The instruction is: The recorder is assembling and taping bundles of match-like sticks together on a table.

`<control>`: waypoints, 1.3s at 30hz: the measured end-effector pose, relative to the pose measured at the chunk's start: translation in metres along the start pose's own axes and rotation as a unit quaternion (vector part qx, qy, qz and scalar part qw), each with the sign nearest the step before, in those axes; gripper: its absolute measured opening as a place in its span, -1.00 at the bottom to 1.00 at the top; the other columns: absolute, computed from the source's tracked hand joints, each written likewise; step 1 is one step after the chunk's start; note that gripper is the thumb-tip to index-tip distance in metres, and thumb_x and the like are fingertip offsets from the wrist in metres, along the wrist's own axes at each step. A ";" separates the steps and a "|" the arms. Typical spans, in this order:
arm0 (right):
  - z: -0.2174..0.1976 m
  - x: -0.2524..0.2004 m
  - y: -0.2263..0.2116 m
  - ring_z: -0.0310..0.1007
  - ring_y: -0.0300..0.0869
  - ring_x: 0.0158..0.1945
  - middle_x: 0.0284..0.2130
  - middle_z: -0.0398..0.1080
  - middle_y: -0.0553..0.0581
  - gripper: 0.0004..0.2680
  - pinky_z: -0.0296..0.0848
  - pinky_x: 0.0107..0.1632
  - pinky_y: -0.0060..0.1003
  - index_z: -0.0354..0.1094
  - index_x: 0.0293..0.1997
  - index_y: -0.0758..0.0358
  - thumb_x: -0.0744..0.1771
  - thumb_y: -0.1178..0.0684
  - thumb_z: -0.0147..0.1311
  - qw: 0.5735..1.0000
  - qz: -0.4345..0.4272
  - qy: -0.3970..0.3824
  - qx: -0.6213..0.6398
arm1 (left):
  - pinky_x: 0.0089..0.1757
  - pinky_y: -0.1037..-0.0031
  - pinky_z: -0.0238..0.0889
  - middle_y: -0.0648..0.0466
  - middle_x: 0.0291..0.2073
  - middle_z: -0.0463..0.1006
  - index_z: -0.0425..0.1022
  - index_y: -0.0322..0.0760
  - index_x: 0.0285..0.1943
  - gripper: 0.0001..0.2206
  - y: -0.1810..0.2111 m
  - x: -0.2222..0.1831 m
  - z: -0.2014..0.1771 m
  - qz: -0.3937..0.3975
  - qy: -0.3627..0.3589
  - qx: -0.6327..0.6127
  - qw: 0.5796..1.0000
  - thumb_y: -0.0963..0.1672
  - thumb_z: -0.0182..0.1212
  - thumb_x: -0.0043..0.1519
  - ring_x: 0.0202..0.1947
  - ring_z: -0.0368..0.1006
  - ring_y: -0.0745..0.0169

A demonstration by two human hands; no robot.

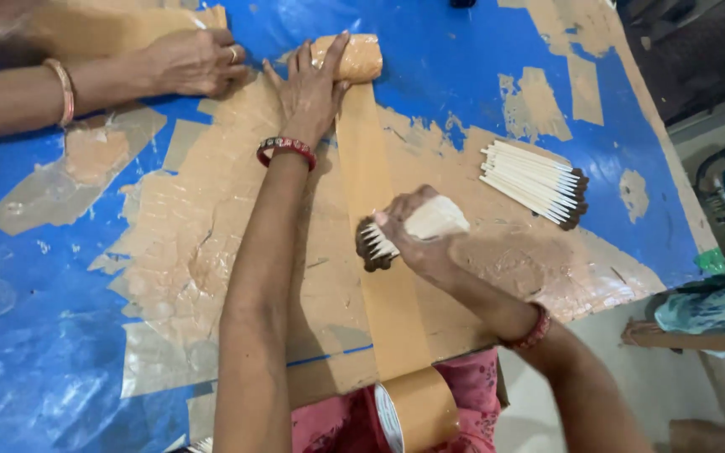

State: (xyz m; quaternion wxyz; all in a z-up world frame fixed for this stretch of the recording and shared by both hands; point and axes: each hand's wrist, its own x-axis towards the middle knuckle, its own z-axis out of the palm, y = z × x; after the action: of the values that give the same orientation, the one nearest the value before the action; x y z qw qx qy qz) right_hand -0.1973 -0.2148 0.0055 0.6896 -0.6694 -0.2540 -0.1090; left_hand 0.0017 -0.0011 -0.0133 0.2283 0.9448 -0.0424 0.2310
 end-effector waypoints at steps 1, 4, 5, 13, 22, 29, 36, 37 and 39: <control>0.001 0.010 -0.002 0.28 -0.27 -0.37 -0.46 0.23 -0.03 -0.74 0.36 -0.26 -0.33 0.09 -0.24 0.16 0.33 0.32 0.22 0.998 0.046 -0.030 -0.035 | 0.21 -0.54 -0.33 -0.19 0.40 0.22 -0.05 0.42 0.55 -0.33 0.003 0.001 -0.002 -0.007 -0.012 -0.001 1.000 0.06 0.26 0.31 0.38 0.14 -0.22; 0.008 0.055 0.039 0.25 -0.28 -0.27 -0.37 0.21 -0.03 -0.73 0.33 -0.17 -0.35 0.08 -0.18 0.18 0.33 0.33 0.24 0.998 0.040 -0.026 -0.040 | 0.21 -0.52 -0.35 -0.19 0.41 0.19 -0.05 0.43 0.54 -0.33 0.007 0.009 -0.003 -0.015 -0.030 -0.005 0.999 0.07 0.24 0.28 0.40 0.10 -0.22; 0.014 0.069 0.062 0.26 -0.31 -0.21 -0.32 0.22 -0.05 -0.74 0.33 -0.10 -0.37 0.10 -0.14 0.17 0.34 0.30 0.24 1.000 -0.002 0.004 -0.007 | 0.19 -0.52 -0.36 -0.20 0.41 0.17 -0.04 0.44 0.54 -0.34 0.004 0.006 -0.002 -0.024 -0.041 -0.007 0.999 0.08 0.23 0.27 0.40 0.08 -0.24; 0.005 0.185 0.163 0.41 -0.25 -0.12 -0.21 0.40 0.09 -0.76 0.35 -0.02 -0.27 0.28 0.02 0.34 0.36 0.19 0.34 0.971 -0.029 0.040 -0.235 | 0.22 -0.50 -0.36 -0.22 0.43 0.15 -0.06 0.45 0.54 -0.38 0.009 0.006 -0.012 -0.023 -0.051 -0.010 0.998 0.07 0.16 0.33 0.42 0.05 -0.23; -0.010 0.244 0.094 0.49 -0.28 -0.34 -0.36 0.44 0.02 -0.63 0.55 -0.28 -0.28 0.21 -0.09 0.30 0.16 0.12 0.40 0.986 0.091 0.096 -0.102 | 0.24 -0.50 -0.31 -0.17 0.47 0.12 0.04 0.39 0.53 -0.38 0.013 0.000 -0.020 -0.009 -0.062 0.007 0.998 0.06 0.23 0.29 0.46 0.03 -0.23; -0.116 0.231 0.060 0.55 0.17 -0.21 -0.33 0.55 0.18 -0.62 0.46 -0.20 0.08 0.52 0.04 -0.11 0.12 -0.07 0.26 0.711 -0.039 -0.267 -0.649 | 0.23 -0.44 -0.28 -0.20 0.53 0.02 0.07 0.44 0.52 -0.34 0.008 0.005 -0.015 0.008 -0.030 -0.013 0.999 0.03 0.29 0.23 0.42 0.06 -0.26; -0.142 0.211 0.083 0.28 0.12 0.22 0.06 0.36 0.22 -0.45 0.22 0.19 0.11 0.41 0.18 -0.01 0.21 -0.51 0.23 0.755 0.021 -0.150 -0.638 | 0.26 0.08 0.17 -0.23 0.47 0.15 0.35 0.33 0.42 -0.34 0.007 0.009 -0.022 0.056 0.003 -0.150 0.987 -0.18 0.41 0.11 0.35 0.23 -0.32; -0.145 0.209 0.089 0.20 0.12 0.29 0.15 0.30 0.20 -0.39 0.12 0.24 0.14 0.37 0.22 -0.01 0.18 -0.55 0.22 0.760 0.021 -0.161 -0.629 | 0.23 0.14 0.21 -0.22 0.46 0.17 0.41 0.27 0.38 -0.37 0.010 0.008 -0.026 0.059 0.007 -0.166 0.984 -0.20 0.42 0.11 0.33 0.27 -0.30; -0.146 0.207 0.092 0.13 0.13 0.35 0.23 0.23 0.18 -0.32 0.02 0.29 0.17 0.33 0.27 0.00 0.15 -0.60 0.21 0.768 0.026 -0.166 -0.619 | 0.21 0.20 0.25 -0.22 0.45 0.20 0.46 0.22 0.34 -0.40 0.014 0.006 -0.029 0.068 0.005 -0.179 0.981 -0.22 0.44 0.11 0.30 0.31 -0.29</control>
State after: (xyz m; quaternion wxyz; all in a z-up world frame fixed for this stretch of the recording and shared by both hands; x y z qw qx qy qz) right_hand 0.0526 -0.3115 0.0321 0.0759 -0.9651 -0.2245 -0.1115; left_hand -0.0078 -0.0003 0.0183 0.3779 0.8824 -0.1458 0.2394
